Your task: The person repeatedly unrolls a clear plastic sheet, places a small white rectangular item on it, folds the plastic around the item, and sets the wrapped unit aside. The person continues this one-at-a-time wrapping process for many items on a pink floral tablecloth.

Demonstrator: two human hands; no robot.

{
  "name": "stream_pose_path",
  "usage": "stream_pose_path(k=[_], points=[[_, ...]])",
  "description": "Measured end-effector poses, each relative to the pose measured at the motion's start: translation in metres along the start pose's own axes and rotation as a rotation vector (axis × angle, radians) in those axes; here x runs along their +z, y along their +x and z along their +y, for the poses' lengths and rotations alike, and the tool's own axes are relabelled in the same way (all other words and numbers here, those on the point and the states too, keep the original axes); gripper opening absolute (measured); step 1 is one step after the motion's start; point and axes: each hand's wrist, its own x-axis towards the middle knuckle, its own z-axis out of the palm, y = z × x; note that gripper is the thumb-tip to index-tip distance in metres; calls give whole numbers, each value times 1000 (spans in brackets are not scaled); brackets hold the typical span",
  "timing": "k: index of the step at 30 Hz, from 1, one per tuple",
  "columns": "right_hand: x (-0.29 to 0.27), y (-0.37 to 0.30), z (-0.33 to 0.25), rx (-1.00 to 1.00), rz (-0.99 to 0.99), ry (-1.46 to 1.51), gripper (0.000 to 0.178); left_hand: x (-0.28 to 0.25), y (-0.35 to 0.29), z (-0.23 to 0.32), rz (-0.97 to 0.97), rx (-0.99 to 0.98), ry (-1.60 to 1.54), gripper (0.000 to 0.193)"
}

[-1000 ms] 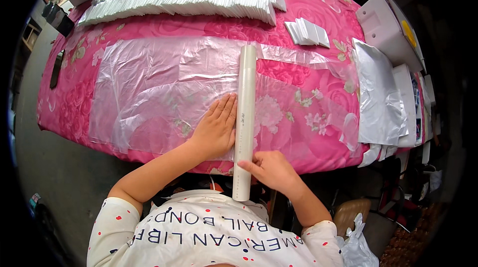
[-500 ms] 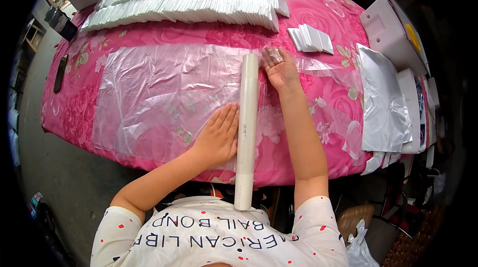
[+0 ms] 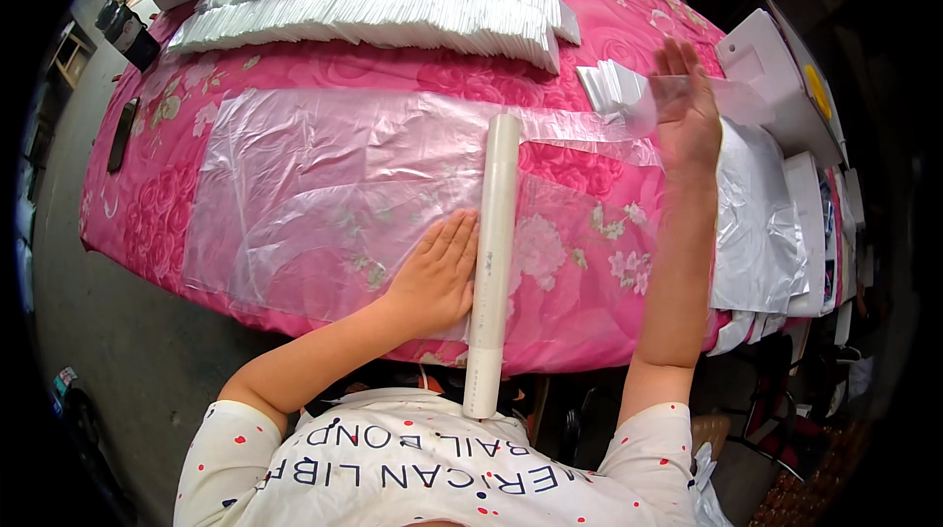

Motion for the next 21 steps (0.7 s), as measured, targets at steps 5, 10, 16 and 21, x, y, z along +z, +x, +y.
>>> stream_pose_path(k=[5,10,16,21], points=[[144,-107,98,-105,-568,-547,29,2,2,-2,50,31,-98,63],[215,-184,216,-217,-765,-765,31,7,1,-1,96,101,-11,63],[245,-240,190,-114,-1059,-878,60,19,0,-7,85,72,175,61],[153,-211,114,-299,-958,-771,58,5,2,-8,133,11,-233,59]])
